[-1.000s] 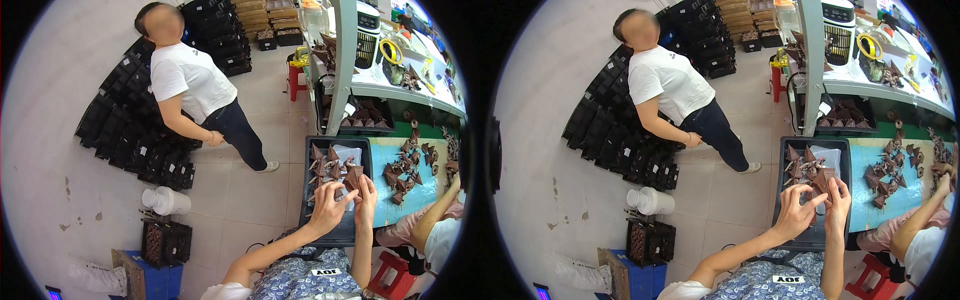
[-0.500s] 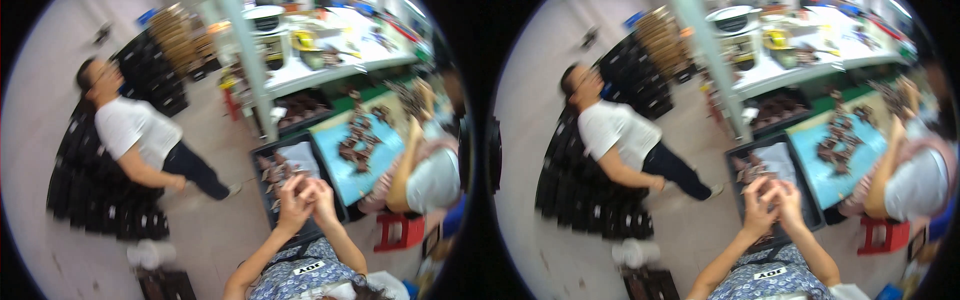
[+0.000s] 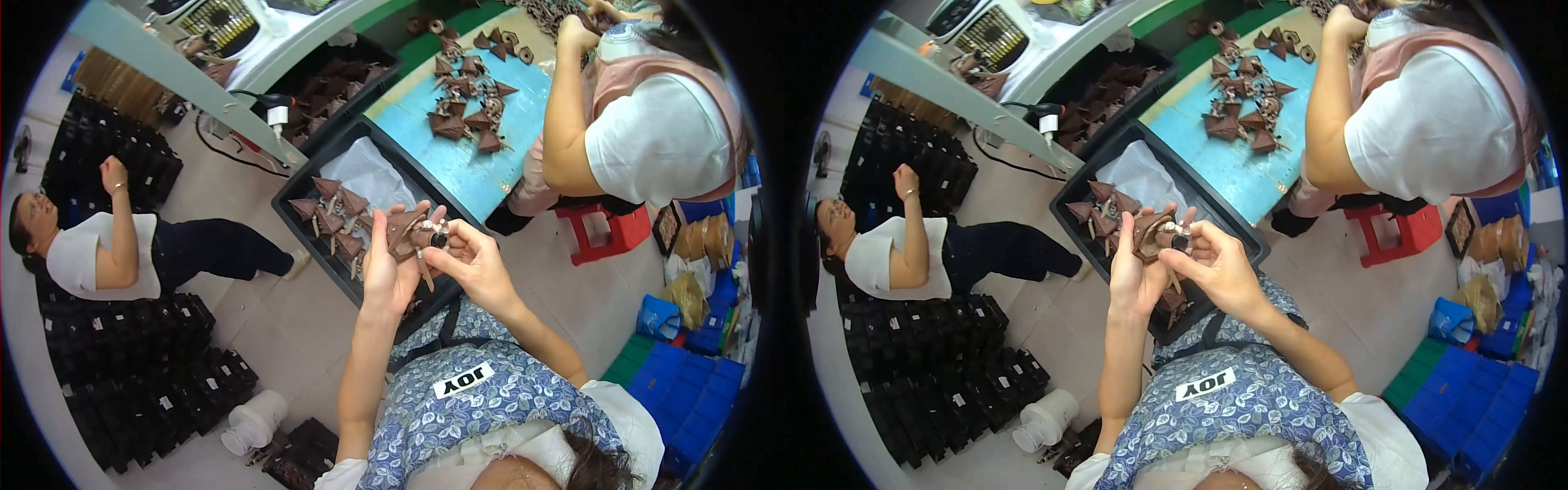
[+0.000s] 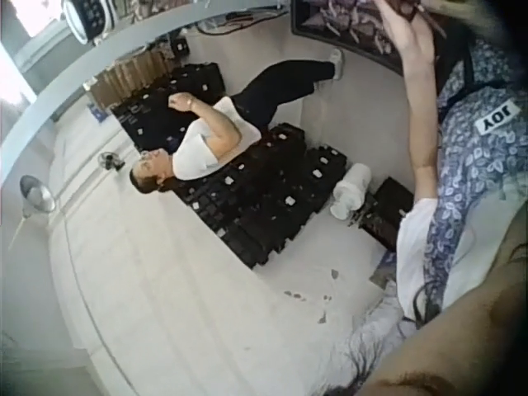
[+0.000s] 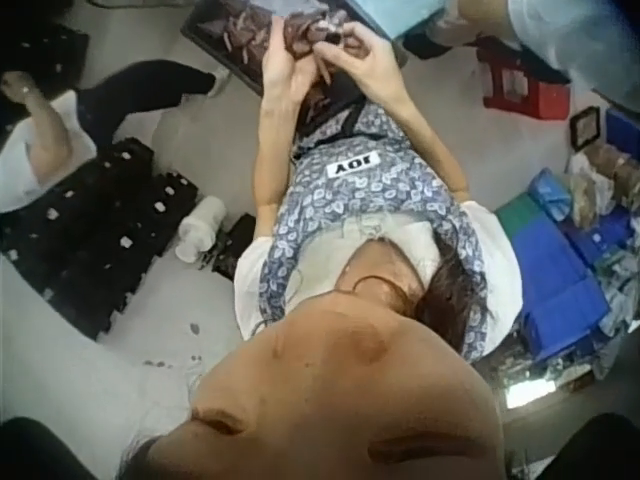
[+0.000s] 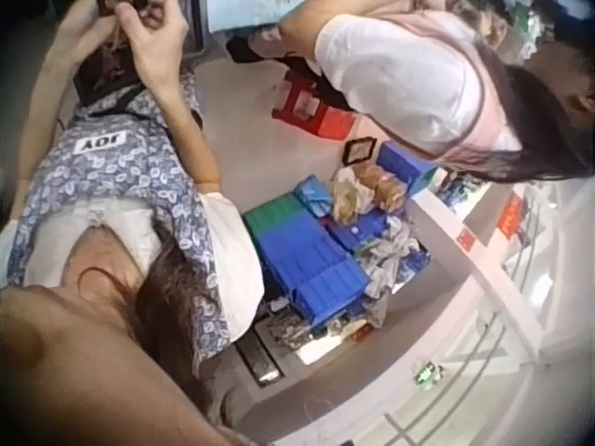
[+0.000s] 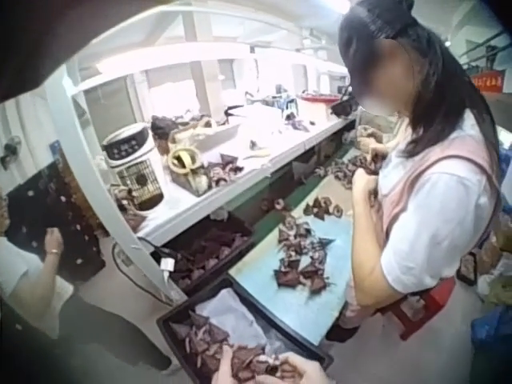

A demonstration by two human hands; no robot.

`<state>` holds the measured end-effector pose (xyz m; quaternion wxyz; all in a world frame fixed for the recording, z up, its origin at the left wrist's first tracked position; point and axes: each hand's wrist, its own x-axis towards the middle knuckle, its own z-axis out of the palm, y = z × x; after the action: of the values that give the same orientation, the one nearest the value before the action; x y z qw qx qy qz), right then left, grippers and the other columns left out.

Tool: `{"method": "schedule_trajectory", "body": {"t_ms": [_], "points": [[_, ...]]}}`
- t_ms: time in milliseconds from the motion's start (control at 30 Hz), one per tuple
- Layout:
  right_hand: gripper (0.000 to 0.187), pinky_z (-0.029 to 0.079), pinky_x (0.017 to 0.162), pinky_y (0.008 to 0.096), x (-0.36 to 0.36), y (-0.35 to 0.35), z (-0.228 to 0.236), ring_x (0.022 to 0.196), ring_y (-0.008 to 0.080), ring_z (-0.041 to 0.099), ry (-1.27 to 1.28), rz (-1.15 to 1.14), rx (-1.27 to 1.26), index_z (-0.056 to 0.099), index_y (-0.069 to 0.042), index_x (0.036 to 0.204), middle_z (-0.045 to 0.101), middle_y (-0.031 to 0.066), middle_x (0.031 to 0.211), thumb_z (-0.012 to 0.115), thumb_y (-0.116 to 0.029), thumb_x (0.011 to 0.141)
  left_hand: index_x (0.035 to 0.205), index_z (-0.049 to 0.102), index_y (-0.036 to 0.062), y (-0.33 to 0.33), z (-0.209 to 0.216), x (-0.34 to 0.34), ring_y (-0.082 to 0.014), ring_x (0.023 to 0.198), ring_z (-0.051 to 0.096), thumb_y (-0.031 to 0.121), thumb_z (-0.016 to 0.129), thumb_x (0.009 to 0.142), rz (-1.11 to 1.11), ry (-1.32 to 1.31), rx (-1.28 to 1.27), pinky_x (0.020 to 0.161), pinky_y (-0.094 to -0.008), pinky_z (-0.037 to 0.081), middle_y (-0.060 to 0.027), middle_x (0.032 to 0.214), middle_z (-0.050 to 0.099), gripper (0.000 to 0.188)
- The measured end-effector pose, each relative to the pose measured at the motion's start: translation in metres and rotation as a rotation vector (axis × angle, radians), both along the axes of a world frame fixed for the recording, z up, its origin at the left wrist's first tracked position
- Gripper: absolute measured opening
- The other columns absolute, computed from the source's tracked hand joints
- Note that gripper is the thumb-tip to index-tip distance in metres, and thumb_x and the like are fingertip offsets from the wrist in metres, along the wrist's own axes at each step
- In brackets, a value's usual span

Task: The person assembles small plastic figurine parts by applying glue from a bottle to the parts and joining them together by hand.

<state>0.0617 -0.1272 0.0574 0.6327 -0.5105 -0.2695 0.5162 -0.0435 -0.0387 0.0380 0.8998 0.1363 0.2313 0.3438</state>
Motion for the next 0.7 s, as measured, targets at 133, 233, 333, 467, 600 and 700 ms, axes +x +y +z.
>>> {"method": "schedule_trajectory", "body": {"t_ms": [133,233,333,467,600,700], "points": [[0.017,0.049,0.062,0.0210,0.004,-0.005,-0.001,0.073,0.0076,0.061,-0.375,-0.067,-0.016,0.057,0.003,0.100,0.065,0.0061,0.086,0.065,-0.003,0.086,0.110,0.055,0.0102,0.001,-0.001,0.007,-0.0383,0.122,0.049,0.047,0.036,0.100,-0.096,-0.046,-0.081,0.100,-0.0500,0.043,-0.0202,0.126,0.056,0.042],[0.028,0.050,0.059,0.0238,0.009,-0.011,0.002,0.070,0.0068,0.063,-0.824,-0.053,0.055,0.056,0.006,0.098,0.067,0.0112,0.080,0.072,-0.011,0.082,0.105,0.057,0.0122,0.000,-0.007,0.007,-0.0347,0.120,0.051,0.046,0.042,0.098,-0.264,-0.016,-0.212,0.097,-0.0484,0.046,-0.0203,0.127,0.055,0.037],[0.021,0.053,0.052,0.0240,0.009,-0.008,0.003,0.065,0.0111,0.065,0.002,-0.075,-0.128,0.056,0.007,0.096,0.066,0.0104,0.077,0.065,-0.010,0.087,0.102,0.058,0.0108,-0.013,-0.011,0.016,-0.0326,0.120,0.052,0.042,0.043,0.098,-0.063,-0.127,-0.339,0.102,-0.0469,0.044,-0.0152,0.124,0.058,0.035],[0.015,0.056,0.051,0.0241,0.012,-0.005,0.004,0.062,0.0125,0.066,0.072,-0.063,-0.172,0.055,0.005,0.094,0.067,0.0097,0.075,0.062,-0.007,0.090,0.102,0.059,0.0098,-0.016,-0.019,0.029,-0.0318,0.125,0.048,0.041,0.042,0.099,-0.031,-0.238,-0.373,0.105,-0.0458,0.042,-0.0127,0.125,0.057,0.036],[0.016,0.053,0.050,0.0226,0.013,-0.005,0.005,0.056,0.0103,0.064,-0.245,-0.086,-0.130,0.054,0.004,0.089,0.067,0.0097,0.069,0.066,-0.006,0.086,0.103,0.062,0.0100,-0.017,-0.021,0.038,-0.0310,0.127,0.047,0.047,0.039,0.098,-0.030,-0.303,-0.456,0.106,-0.0455,0.040,-0.0123,0.125,0.057,0.044],[0.026,0.046,0.048,0.0225,0.012,-0.006,0.003,0.055,0.0095,0.059,-0.745,-0.202,-0.008,0.060,0.002,0.087,0.061,0.0061,0.069,0.078,-0.007,0.071,0.105,0.063,0.0116,-0.011,-0.044,0.027,-0.0270,0.113,0.056,0.053,0.039,0.097,-0.221,-0.207,-0.295,0.088,-0.0407,0.051,-0.0113,0.114,0.061,0.049]]}}
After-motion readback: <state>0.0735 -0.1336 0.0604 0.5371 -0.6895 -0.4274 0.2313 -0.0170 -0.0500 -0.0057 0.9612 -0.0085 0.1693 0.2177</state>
